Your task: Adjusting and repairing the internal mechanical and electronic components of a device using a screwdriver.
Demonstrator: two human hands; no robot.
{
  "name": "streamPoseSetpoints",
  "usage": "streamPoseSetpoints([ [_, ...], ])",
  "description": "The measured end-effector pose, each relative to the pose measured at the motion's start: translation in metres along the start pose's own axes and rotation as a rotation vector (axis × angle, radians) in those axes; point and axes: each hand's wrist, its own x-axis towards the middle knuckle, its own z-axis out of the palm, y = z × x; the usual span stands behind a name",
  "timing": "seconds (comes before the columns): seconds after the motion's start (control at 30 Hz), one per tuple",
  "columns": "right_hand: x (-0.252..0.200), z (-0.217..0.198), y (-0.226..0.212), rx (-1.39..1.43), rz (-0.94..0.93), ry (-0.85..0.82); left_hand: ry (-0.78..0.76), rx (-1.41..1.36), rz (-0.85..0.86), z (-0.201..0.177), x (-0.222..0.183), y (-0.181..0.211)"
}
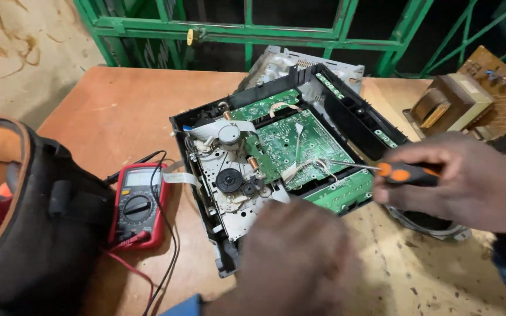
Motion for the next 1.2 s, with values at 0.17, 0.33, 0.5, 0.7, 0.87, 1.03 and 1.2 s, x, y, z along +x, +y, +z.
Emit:
streamPoseSetpoints([
  [0.17,0.022,0.015,-0.029,-0.094,-0.231,-0.289,-0.171,0.209,-0.239,-0.022,-0.005,-0.027],
  [0.33,0.042,0.037,-0.037,-0.093,-0.204,-0.551,-0.145,0.057,-0.249,-0.017,-0.022,-0.036],
  [0.5,0.056,0.057,-0.028,-0.117,-0.282,-0.684,-0.044,-0.033,-0.279,-0.011,-0.031,-0.044],
  [0.7,0.061,0.063,-0.029,-0.107,-0.238,-0.773,-0.109,0.019,-0.262,-0.013,-0.03,-0.044],
  [0.87,0.051,0.066,-0.047,-0.259,-0.125,-0.722,-0.112,0.115,-0.235,-0.003,-0.036,-0.047],
  [1.03,0.046,0.07,-0.056,-0.338,-0.062,-0.697,-0.087,0.114,-0.207,-0.004,-0.037,-0.048],
  [1.2,0.048,0.077,-0.042,-0.356,-0.187,-0.625,-0.151,0.1,-0.223,-0.006,-0.038,-0.047],
])
